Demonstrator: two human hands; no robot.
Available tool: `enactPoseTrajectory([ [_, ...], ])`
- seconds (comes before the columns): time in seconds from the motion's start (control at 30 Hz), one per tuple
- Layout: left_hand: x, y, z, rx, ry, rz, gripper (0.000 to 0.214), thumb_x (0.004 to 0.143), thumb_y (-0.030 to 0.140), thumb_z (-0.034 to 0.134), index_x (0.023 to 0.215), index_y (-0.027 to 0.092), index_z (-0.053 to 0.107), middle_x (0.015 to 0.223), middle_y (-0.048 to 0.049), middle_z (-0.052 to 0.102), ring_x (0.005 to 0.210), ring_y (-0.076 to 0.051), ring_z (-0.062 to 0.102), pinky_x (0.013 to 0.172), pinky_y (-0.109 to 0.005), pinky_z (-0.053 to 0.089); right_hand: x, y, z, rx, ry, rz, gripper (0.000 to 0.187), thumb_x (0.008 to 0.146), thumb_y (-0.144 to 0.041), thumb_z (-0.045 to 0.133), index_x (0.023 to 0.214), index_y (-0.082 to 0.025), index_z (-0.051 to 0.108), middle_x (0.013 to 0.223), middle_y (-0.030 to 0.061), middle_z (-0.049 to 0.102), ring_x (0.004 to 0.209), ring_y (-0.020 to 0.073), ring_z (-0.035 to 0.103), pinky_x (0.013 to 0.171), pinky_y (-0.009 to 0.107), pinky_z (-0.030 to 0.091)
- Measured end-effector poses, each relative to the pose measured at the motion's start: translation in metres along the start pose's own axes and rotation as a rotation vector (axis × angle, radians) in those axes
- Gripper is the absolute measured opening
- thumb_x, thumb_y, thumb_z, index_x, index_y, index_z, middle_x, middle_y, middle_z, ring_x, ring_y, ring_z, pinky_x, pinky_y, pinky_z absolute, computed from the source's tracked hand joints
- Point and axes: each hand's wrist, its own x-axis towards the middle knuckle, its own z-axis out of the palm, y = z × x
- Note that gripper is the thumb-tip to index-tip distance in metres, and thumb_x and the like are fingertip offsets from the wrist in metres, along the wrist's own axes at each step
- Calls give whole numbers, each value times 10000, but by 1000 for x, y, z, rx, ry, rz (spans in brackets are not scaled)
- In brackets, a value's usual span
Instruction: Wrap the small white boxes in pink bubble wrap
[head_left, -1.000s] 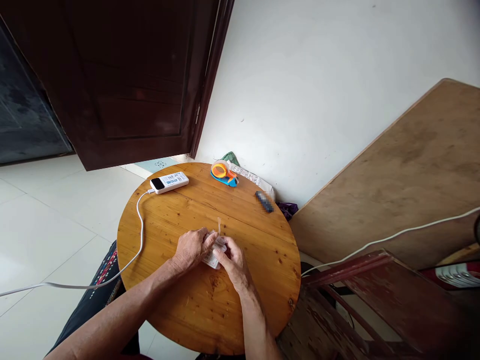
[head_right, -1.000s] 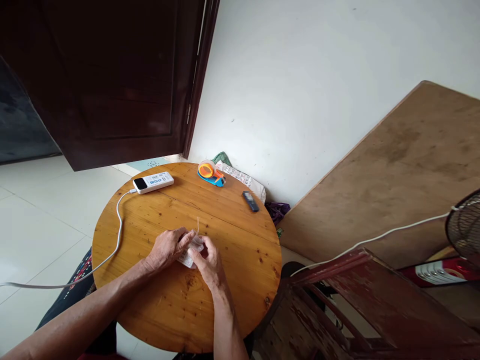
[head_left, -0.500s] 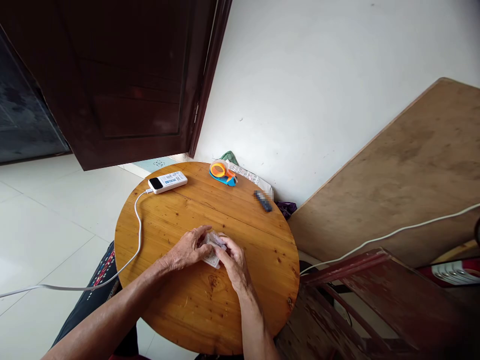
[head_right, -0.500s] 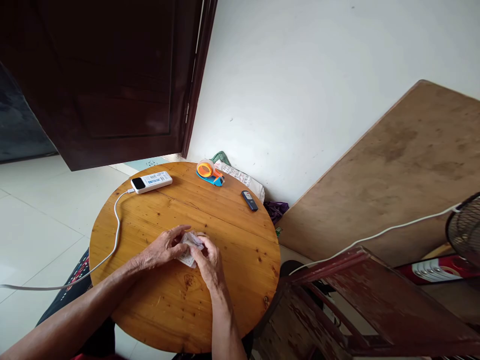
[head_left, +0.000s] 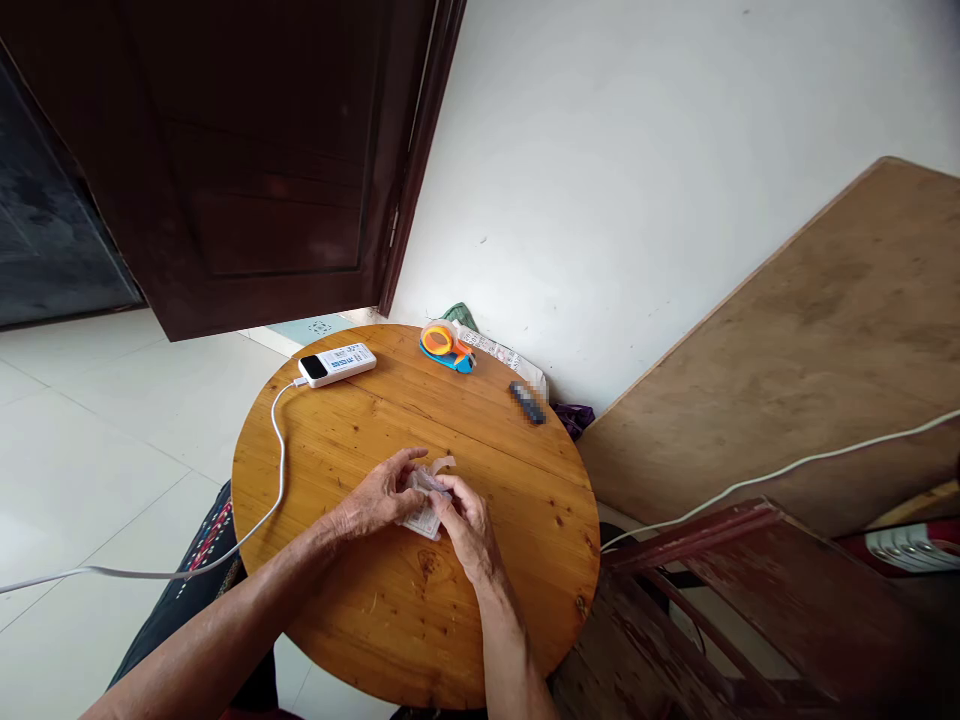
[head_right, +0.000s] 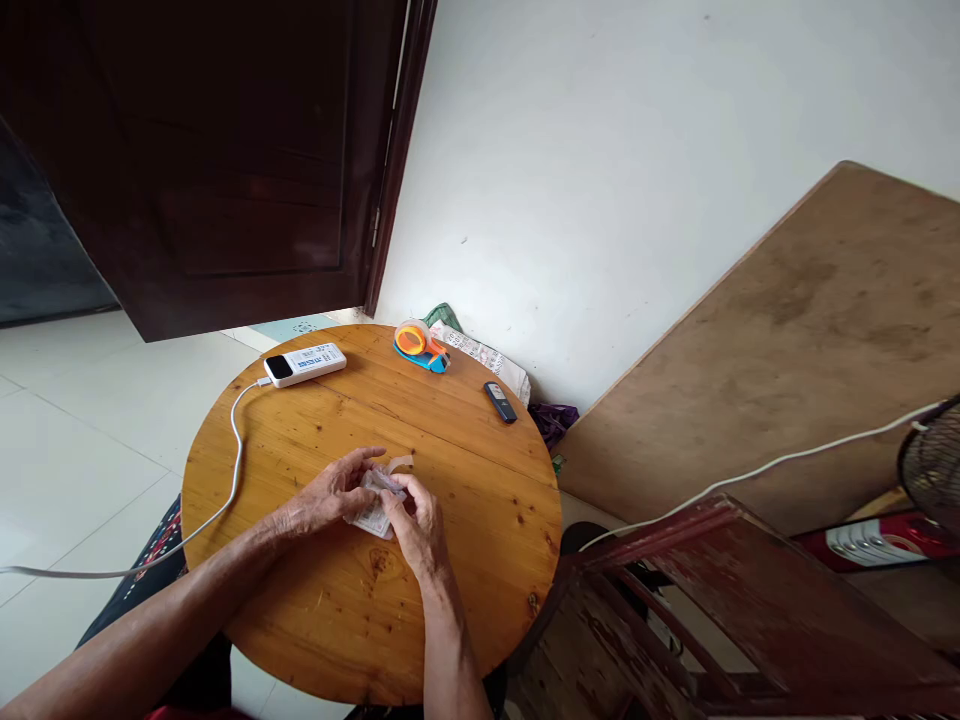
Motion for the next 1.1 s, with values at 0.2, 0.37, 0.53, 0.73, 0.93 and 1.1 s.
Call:
enactPoseTrajectory([
  [0.2,0,-1,-1,-20,-55,21,743,731,367,697,1353,137,361,1017,-55,566,846,-165,558,728,-294,444,9,-1,2,49,89,34,377,864,-516,567,698,-183,629,627,-26,520,626,135,462,595,237,374],
  [0.37,0,-2,1,-33,-73,54,690,756,354,698,1339,159,385,1005,-32,549,806,-135,534,690,-263,422,22,-2,5,70,89,83,352,830,-498,604,690,-178,640,656,-17,566,648,145,490,607,242,389],
  [0.53,0,-3,1,-18,-78,54,699,755,337,704,1348,154,383,1002,-33,567,817,-138,531,714,-270,430,22,2,9,147,170,76,268,809,-440,628,728,-184,645,681,-19,583,674,152,507,633,244,406],
  [0.73,-1,-1,1,30,-92,23,693,777,316,677,1376,145,375,1016,-44,608,779,-134,544,661,-249,419,15,4,8,268,216,78,256,800,-443,640,752,-191,640,723,-14,590,706,153,513,660,241,415],
  [0.93,-2,-3,3,-27,-99,64,715,743,281,716,1367,159,388,1070,-53,588,861,-154,564,736,-265,452,15,-1,10,206,209,102,325,809,-492,631,703,-184,628,675,-20,574,662,144,499,615,238,395],
  [1.1,-3,-1,3,-45,-117,53,745,727,274,733,1378,183,382,1099,-60,583,896,-162,572,763,-275,457,17,-5,14,258,245,96,272,781,-451,666,715,-189,638,665,-20,588,638,146,509,601,244,408],
])
